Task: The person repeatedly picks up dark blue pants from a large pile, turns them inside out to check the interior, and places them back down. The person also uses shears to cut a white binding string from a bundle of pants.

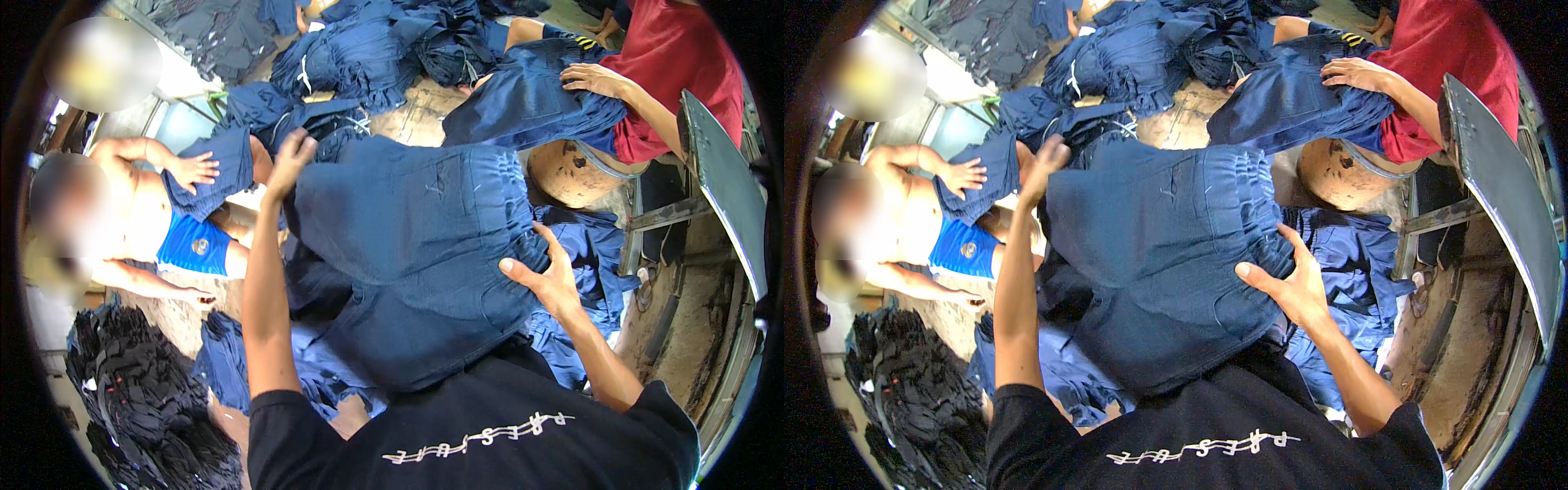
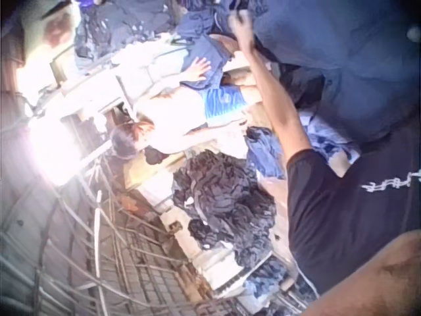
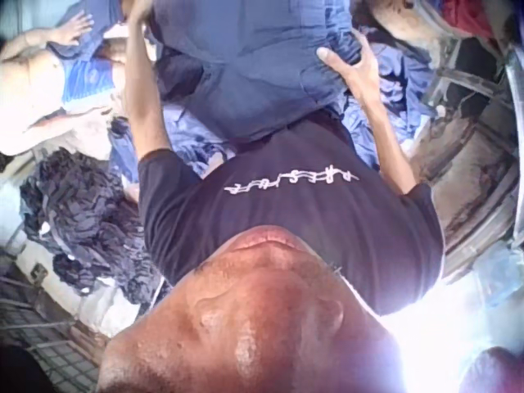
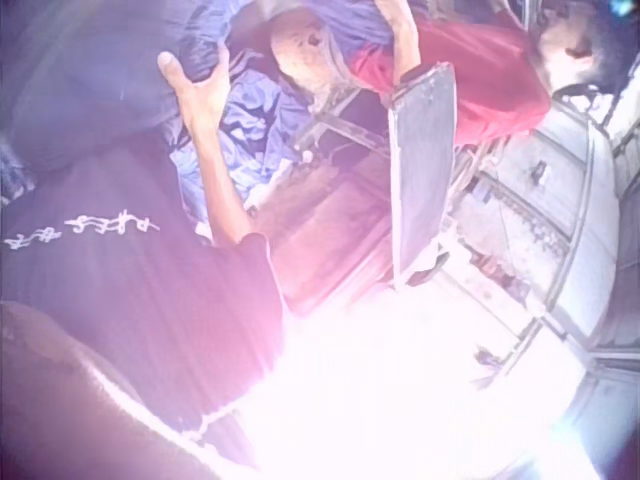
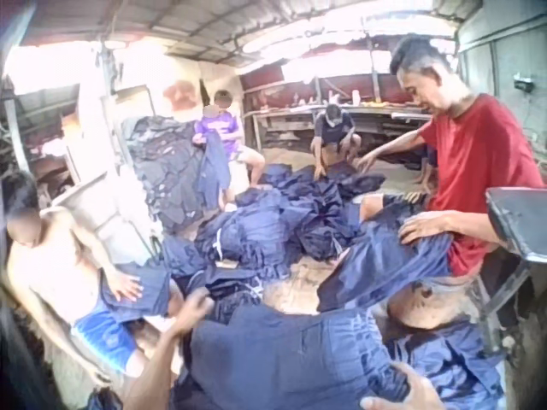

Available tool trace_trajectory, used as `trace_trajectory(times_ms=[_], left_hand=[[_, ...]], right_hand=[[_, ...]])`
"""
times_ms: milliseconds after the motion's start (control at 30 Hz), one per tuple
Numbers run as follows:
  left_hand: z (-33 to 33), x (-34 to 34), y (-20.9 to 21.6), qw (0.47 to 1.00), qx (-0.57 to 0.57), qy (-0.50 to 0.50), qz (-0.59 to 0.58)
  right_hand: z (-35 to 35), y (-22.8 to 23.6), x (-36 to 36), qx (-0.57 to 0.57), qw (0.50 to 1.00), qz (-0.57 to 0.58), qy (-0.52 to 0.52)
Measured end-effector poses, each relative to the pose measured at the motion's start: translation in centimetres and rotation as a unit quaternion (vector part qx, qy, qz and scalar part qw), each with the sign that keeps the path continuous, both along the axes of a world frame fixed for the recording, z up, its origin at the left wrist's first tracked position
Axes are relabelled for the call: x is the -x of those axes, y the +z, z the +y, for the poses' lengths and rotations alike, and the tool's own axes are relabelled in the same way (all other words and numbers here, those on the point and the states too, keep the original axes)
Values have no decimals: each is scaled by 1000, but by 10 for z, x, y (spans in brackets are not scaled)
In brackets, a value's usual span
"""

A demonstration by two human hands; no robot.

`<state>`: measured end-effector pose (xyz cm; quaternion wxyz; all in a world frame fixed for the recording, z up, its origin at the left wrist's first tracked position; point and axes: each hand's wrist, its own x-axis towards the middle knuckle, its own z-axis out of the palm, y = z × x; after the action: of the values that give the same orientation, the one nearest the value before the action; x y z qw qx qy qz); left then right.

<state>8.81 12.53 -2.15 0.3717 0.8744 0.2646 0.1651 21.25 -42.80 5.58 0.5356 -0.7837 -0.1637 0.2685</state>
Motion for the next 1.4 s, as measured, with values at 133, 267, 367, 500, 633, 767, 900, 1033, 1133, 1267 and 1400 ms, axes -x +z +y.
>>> trace_trajectory(times_ms=[133,267,367,500,633,767,900,1033,1133,1267,1400], left_hand=[[-16,-15,-58,964,158,-106,187],[-51,22,-37,973,121,-88,174],[-87,62,-9,981,96,-58,159],[-144,108,5,988,64,-22,142],[-165,122,1,992,54,5,116],[-108,113,-10,989,134,25,61],[-44,110,0,946,282,120,-105],[-102,116,78,909,17,301,-289],[-217,112,145,932,-44,240,-268],[-320,94,185,989,126,38,-72],[-324,79,190,964,202,124,-118]], right_hand=[[-3,12,0,71,985,-156,3],[-1,35,7,80,929,-361,17],[10,45,18,43,926,-358,109],[26,44,23,68,913,-391,95],[32,54,18,-54,901,-410,131],[47,77,9,-180,904,-279,268],[64,85,0,-113,928,-131,330],[82,74,-8,-85,930,-8,358],[89,74,-13,-113,917,175,340],[108,85,0,-192,900,143,363],[134,97,23,-219,905,-57,359]])
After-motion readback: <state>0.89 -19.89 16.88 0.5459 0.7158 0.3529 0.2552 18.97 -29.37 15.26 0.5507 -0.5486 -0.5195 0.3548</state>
